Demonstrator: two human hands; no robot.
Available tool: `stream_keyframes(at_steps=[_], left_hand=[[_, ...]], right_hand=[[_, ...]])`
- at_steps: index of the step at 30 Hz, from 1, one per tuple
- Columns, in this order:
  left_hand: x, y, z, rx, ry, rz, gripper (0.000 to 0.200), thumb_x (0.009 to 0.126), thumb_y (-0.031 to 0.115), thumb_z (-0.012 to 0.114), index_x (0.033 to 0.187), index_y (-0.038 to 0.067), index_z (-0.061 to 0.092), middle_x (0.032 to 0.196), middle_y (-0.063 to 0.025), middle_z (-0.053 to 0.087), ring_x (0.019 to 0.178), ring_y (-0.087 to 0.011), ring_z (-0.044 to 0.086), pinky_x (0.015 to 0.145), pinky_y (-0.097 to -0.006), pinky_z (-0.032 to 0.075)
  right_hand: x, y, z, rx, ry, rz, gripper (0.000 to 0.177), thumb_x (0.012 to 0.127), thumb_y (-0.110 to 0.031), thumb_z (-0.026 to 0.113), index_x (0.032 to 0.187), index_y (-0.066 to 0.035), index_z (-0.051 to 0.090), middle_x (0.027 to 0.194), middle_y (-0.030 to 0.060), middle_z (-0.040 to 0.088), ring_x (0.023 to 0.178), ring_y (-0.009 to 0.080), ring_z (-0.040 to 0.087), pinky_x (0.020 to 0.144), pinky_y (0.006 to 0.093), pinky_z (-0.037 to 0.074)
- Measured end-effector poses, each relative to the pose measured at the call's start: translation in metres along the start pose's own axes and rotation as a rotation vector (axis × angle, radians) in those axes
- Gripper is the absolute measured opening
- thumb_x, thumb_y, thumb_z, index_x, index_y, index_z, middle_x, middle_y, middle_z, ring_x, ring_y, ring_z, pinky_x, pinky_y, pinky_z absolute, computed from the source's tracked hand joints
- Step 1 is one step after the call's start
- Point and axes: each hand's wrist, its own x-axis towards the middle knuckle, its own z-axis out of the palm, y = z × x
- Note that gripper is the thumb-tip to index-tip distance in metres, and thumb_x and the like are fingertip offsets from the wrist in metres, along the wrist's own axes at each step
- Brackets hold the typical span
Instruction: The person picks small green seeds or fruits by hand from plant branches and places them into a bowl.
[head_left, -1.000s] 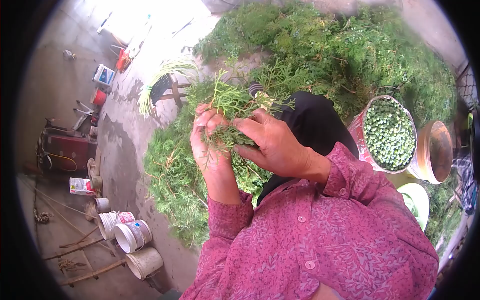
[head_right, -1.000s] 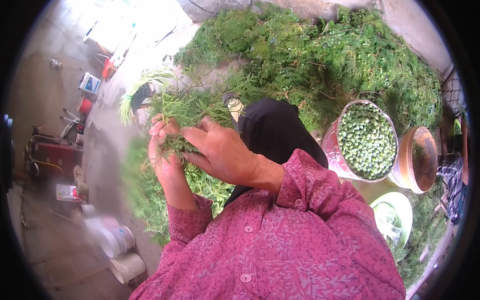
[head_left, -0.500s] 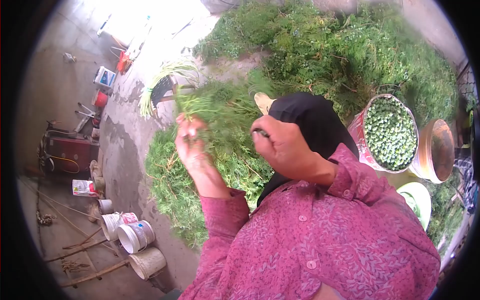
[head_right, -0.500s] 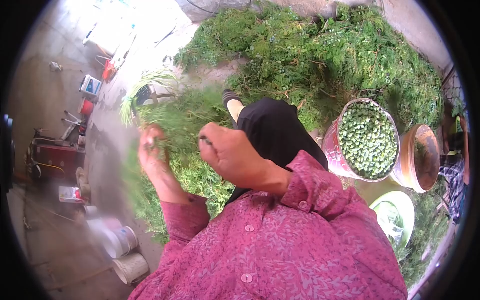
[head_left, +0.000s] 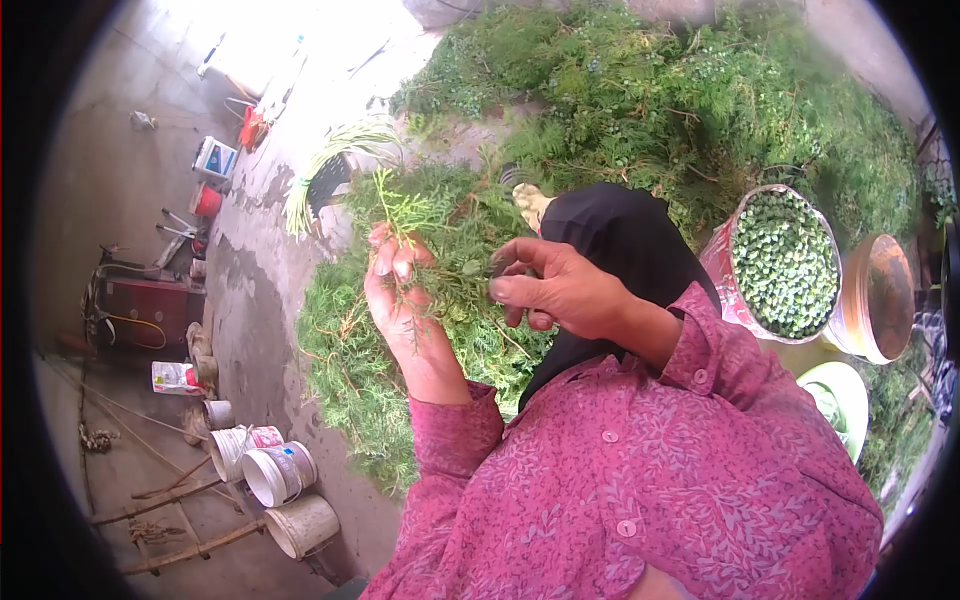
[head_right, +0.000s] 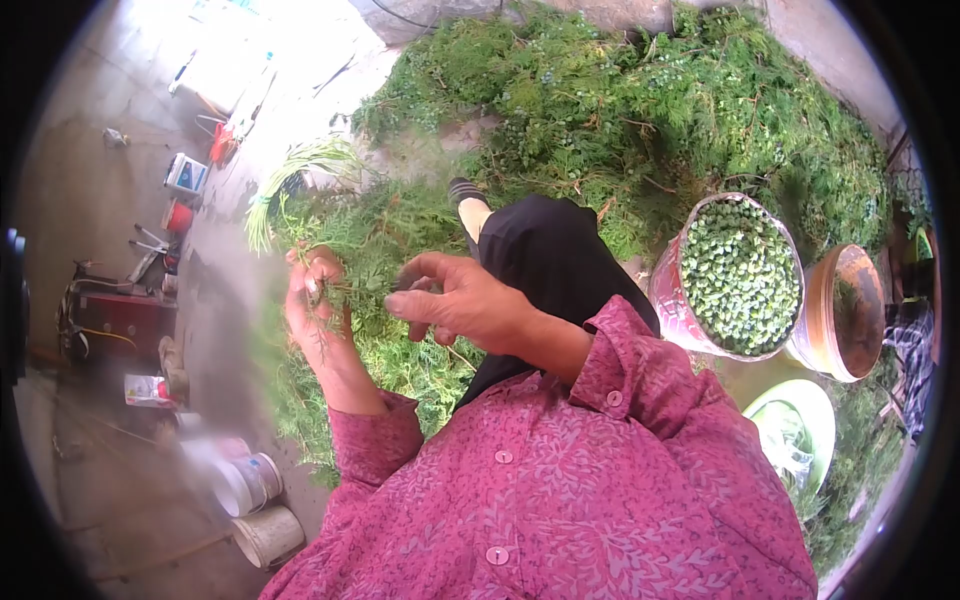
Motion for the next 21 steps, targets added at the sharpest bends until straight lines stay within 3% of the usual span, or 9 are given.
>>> stream_keyframes(at_steps=[5, 7, 9, 11, 13, 15, 17, 19, 21], left_hand=[[0.002, -0.001, 0.001, -0.065, 0.029, -0.076, 0.017, 0.078, -0.009, 0.041, 0.089, 0.003, 0.046, 0.065, -0.0020, 0.040, 0.054, -0.0081, 0.037, 0.046, -0.0208, 0.031], [0.002, 0.007, -0.005, -0.047, 0.011, -0.025, 0.016, 0.079, -0.008, 0.041, 0.090, 0.003, 0.046, 0.067, -0.0025, 0.041, 0.055, -0.0080, 0.038, 0.047, -0.0205, 0.031], [0.002, 0.016, -0.007, -0.030, -0.007, 0.025, 0.016, 0.080, -0.008, 0.041, 0.090, 0.003, 0.046, 0.068, -0.0031, 0.042, 0.056, -0.0078, 0.038, 0.048, -0.0202, 0.032], [0.000, 0.023, -0.008, 0.377, -0.024, 0.180, 0.016, 0.078, -0.008, 0.042, 0.090, 0.002, 0.046, 0.069, -0.0036, 0.042, 0.058, -0.0078, 0.039, 0.050, -0.0196, 0.032], [-0.005, 0.013, -0.003, 0.313, 0.010, 0.152, 0.017, 0.077, -0.009, 0.043, 0.088, 0.003, 0.045, 0.070, -0.0037, 0.042, 0.058, -0.0081, 0.039, 0.048, -0.0208, 0.033], [-0.001, 0.008, -0.002, 0.027, 0.086, -0.058, 0.008, 0.090, 0.012, 0.038, 0.085, 0.009, 0.043, 0.053, 0.0023, 0.039, 0.046, -0.0102, 0.032, 0.047, -0.0231, 0.031], [-0.001, 0.007, -0.008, 0.140, 0.024, -0.102, 0.007, 0.090, 0.013, 0.038, 0.086, 0.010, 0.043, 0.053, 0.0034, 0.039, 0.045, -0.0101, 0.033, 0.049, -0.0230, 0.032], [-0.004, 0.001, -0.006, 0.329, 0.092, -0.065, 0.008, 0.090, 0.013, 0.038, 0.085, 0.011, 0.044, 0.053, 0.0044, 0.039, 0.046, -0.0104, 0.033, 0.051, -0.0232, 0.033], [-0.004, -0.003, -0.007, 0.309, 0.100, -0.131, 0.011, 0.091, 0.015, 0.038, 0.083, 0.012, 0.045, 0.052, 0.0049, 0.039, 0.045, -0.0111, 0.034, 0.052, -0.0242, 0.034]], right_hand=[[0.003, 0.003, 0.003, -0.005, -0.073, -0.009, 0.029, 0.083, -0.023, 0.058, 0.095, 0.002, 0.053, 0.072, 0.0029, 0.055, 0.058, 0.0081, 0.053, 0.046, 0.0204, 0.039], [-0.004, -0.004, 0.000, -0.187, -0.093, 0.025, 0.021, 0.083, -0.020, 0.056, 0.090, 0.001, 0.055, 0.069, 0.0011, 0.054, 0.056, 0.0076, 0.051, 0.044, 0.0196, 0.036], [-0.015, -0.008, -0.008, -0.080, -0.157, 0.096, 0.019, 0.083, -0.018, 0.055, 0.090, 0.000, 0.054, 0.071, 0.0014, 0.054, 0.056, 0.0076, 0.051, 0.042, 0.0187, 0.035], [-0.016, -0.007, -0.010, 0.029, -0.219, 0.173, 0.017, 0.083, -0.016, 0.054, 0.090, -0.001, 0.053, 0.073, 0.0016, 0.055, 0.057, 0.0076, 0.052, 0.041, 0.0178, 0.034], [-0.010, -0.005, -0.013, 0.211, -0.105, 0.049, 0.016, 0.083, -0.016, 0.053, 0.093, -0.003, 0.052, 0.078, 0.0019, 0.056, 0.058, 0.0069, 0.053, 0.041, 0.0159, 0.033], [-0.002, -0.009, -0.016, 0.212, -0.081, 0.038, 0.018, 0.083, -0.017, 0.054, 0.096, -0.004, 0.051, 0.085, 0.0032, 0.058, 0.060, 0.0066, 0.054, 0.041, 0.0155, 0.033], [0.005, -0.005, -0.019, 0.136, 0.002, 0.035, 0.020, 0.083, -0.020, 0.057, 0.095, -0.005, 0.052, 0.083, 0.0028, 0.058, 0.059, 0.0073, 0.054, 0.042, 0.0152, 0.034], [0.008, -0.005, -0.015, 0.031, 0.012, 0.029, 0.026, 0.081, -0.026, 0.061, 0.093, -0.004, 0.055, 0.077, 0.0015, 0.058, 0.058, 0.0074, 0.052, 0.045, 0.0174, 0.036], [0.008, -0.007, -0.007, -0.207, -0.029, -0.008, 0.028, 0.078, -0.029, 0.064, 0.088, -0.003, 0.059, 0.068, -0.0001, 0.054, 0.056, 0.0066, 0.048, 0.048, 0.0204, 0.038]])
